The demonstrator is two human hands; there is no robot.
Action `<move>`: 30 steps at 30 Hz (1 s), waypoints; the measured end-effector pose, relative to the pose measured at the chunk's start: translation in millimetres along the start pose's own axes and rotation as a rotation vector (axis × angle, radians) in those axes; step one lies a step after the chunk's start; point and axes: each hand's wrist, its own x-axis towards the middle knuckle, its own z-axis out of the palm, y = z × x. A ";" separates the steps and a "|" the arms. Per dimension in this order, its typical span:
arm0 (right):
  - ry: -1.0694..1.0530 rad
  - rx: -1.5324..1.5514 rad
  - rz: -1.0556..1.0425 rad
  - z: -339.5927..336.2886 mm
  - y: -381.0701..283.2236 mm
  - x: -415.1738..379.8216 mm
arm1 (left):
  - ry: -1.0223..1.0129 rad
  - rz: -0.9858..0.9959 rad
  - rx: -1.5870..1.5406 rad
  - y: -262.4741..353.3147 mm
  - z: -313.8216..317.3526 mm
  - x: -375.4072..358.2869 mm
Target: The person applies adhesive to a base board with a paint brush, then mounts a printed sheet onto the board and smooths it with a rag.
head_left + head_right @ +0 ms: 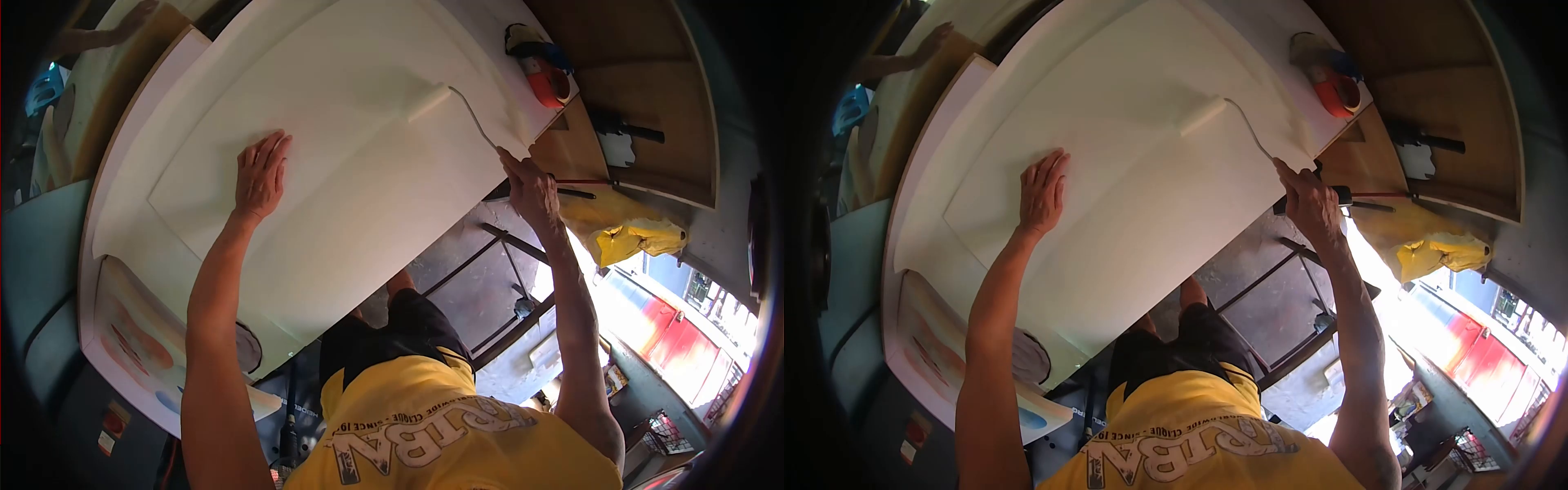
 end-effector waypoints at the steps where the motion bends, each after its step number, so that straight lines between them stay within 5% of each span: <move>1: -0.004 -0.015 -0.018 0.9 0.6 0.2 | 0.000 -0.003 0.005 -0.1 -0.4 0.1; 8: -0.107 -0.132 -0.068 -1.9 6.2 -4.6 | -0.031 -0.016 0.022 1.3 0.6 0.7; 21: -0.319 -0.192 0.086 -83.3 56.6 -185.7 | -0.052 -0.032 0.018 1.2 0.9 0.9; 30: 0.030 0.032 0.008 -35.2 48.5 -44.2 | -0.056 -0.025 0.034 1.1 3.0 -2.1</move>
